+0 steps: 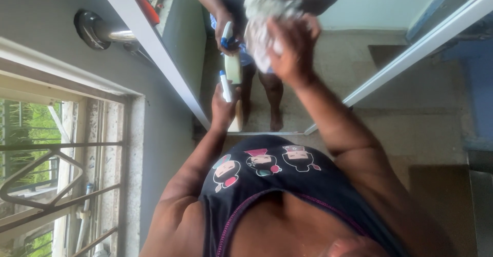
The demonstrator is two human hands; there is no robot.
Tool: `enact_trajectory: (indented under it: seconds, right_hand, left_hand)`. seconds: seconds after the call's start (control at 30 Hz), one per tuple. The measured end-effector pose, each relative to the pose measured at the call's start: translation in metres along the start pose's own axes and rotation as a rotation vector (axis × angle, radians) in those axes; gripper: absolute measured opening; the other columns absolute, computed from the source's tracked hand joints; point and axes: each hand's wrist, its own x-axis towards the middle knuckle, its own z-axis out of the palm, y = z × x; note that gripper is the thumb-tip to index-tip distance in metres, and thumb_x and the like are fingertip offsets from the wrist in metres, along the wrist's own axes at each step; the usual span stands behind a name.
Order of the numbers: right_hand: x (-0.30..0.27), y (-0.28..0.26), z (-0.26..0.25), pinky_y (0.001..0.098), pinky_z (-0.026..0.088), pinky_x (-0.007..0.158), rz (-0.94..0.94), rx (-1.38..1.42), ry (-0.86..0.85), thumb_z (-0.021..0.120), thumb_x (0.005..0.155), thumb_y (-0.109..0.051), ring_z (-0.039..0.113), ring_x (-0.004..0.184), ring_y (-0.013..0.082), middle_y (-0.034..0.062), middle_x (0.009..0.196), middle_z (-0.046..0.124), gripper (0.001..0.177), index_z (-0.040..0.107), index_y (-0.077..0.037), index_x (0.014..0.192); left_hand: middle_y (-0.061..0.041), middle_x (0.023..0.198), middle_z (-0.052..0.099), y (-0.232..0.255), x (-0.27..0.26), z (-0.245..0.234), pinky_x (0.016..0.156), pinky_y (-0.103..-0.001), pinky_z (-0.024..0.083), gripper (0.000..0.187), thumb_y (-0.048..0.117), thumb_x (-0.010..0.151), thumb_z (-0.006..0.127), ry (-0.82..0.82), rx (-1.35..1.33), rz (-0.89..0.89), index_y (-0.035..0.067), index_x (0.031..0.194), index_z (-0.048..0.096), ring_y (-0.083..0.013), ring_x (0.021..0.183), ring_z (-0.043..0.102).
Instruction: Spraying a cleaning agent onto a mirror and wiping it clean with a cloth.
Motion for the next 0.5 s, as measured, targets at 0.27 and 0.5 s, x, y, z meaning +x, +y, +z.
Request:
enact_trajectory:
  seconds: [0.27, 0.5]
  right_hand:
    - [0.021, 0.017, 0.001, 0.0428, 0.042, 0.1, -0.113, -0.153, 0.054, 0.069, 0.095, -0.005, 0.058, 0.111, 0.0259, 0.0072, 0.121, 0.061, 0.051, 0.067, -0.022, 0.143]
    - [-0.021, 0.024, 0.034, 0.0421, 0.044, 0.097, -0.141, -0.117, 0.011, 0.072, 0.104, -0.02, 0.057, 0.11, 0.0232, 0.0048, 0.121, 0.06, 0.038, 0.067, -0.021, 0.142]
  left_hand:
    - [-0.017, 0.112, 0.071, 0.008, 0.003, 0.007, 0.086, -0.041, 0.059, 0.045, 0.03, 0.098, 0.065, -0.04, -0.065, -0.08, 0.003, 0.132, 0.055, -0.0263, 0.099, 0.072]
    - [-0.016, 0.109, 0.072, -0.003, 0.008, 0.02, 0.085, -0.038, 0.056, 0.043, 0.028, 0.095, 0.071, 0.022, -0.018, -0.035, 0.002, 0.127, 0.058, -0.0244, 0.097, 0.071]
